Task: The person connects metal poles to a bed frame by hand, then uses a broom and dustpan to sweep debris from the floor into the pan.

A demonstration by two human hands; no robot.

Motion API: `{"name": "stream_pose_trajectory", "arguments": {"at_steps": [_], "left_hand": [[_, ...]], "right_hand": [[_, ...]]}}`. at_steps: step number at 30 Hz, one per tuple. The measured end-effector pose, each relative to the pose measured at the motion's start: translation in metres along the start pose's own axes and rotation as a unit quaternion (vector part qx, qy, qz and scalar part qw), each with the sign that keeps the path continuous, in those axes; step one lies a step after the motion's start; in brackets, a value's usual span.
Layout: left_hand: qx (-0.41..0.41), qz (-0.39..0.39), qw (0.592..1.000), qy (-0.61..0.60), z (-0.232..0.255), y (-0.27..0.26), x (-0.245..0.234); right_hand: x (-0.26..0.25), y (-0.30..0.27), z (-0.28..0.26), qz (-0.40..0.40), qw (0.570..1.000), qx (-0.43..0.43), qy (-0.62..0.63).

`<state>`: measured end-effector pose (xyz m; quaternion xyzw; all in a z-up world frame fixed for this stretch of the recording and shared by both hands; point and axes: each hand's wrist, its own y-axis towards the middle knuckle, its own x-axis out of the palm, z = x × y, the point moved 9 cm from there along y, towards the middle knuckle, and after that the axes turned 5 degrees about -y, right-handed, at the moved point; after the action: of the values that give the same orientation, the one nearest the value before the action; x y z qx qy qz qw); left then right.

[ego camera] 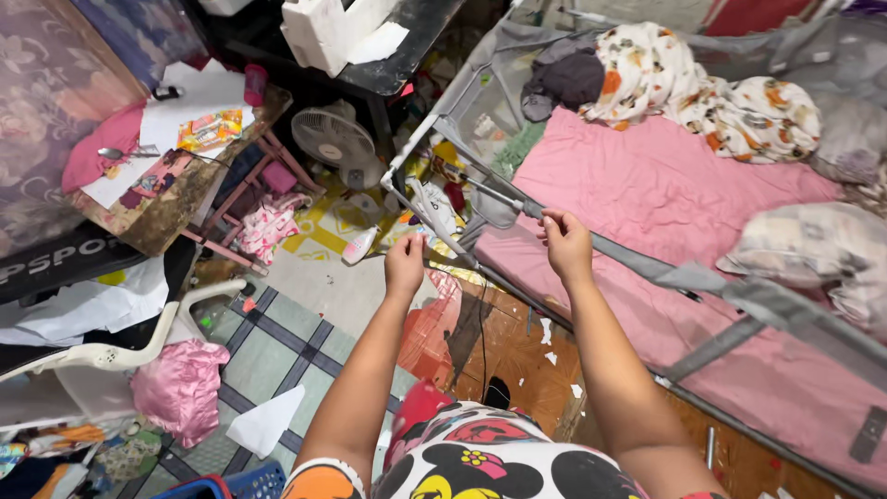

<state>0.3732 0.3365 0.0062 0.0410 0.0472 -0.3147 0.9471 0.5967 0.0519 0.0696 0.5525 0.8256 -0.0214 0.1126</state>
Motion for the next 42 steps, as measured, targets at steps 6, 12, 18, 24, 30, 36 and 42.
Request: {"name": "stream_pose_trajectory", "arguments": {"at_steps": [6,12,18,24,30,36,42], "left_hand": [[-0.001,0.011,0.999,0.042,-0.046,0.104,0.006],[0.025,-0.018,0.993,0.113,-0.148,0.246,0.016],[-0.048,-0.045,0.980,0.189,-0.272,0.364,0.039],[0.039,-0.048,0.956,0.286,-0.386,0.438,0.069],[-0.081,0.010,0.917,0.390,-0.506,0.476,0.042],[-0.080,-0.036,0.953,0.289,-0.552,0.485,0.035],[-0.087,-0.040,0.960,0.264,-0.527,0.457,0.048]], "right_hand": [[0.047,0.078,0.030,-0.005,0.998,0.033,-0.044],[0.096,0.148,0.089,0.033,0.987,0.014,-0.157],[0.158,0.239,0.211,0.037,0.955,0.001,-0.295],[0.208,0.319,0.394,-0.069,0.895,0.106,-0.429],[0.212,0.346,0.535,-0.085,0.839,0.105,-0.527],[0.199,0.370,0.596,-0.048,0.802,0.054,-0.593],[0.230,0.282,0.611,-0.316,0.631,0.139,-0.695]]}}
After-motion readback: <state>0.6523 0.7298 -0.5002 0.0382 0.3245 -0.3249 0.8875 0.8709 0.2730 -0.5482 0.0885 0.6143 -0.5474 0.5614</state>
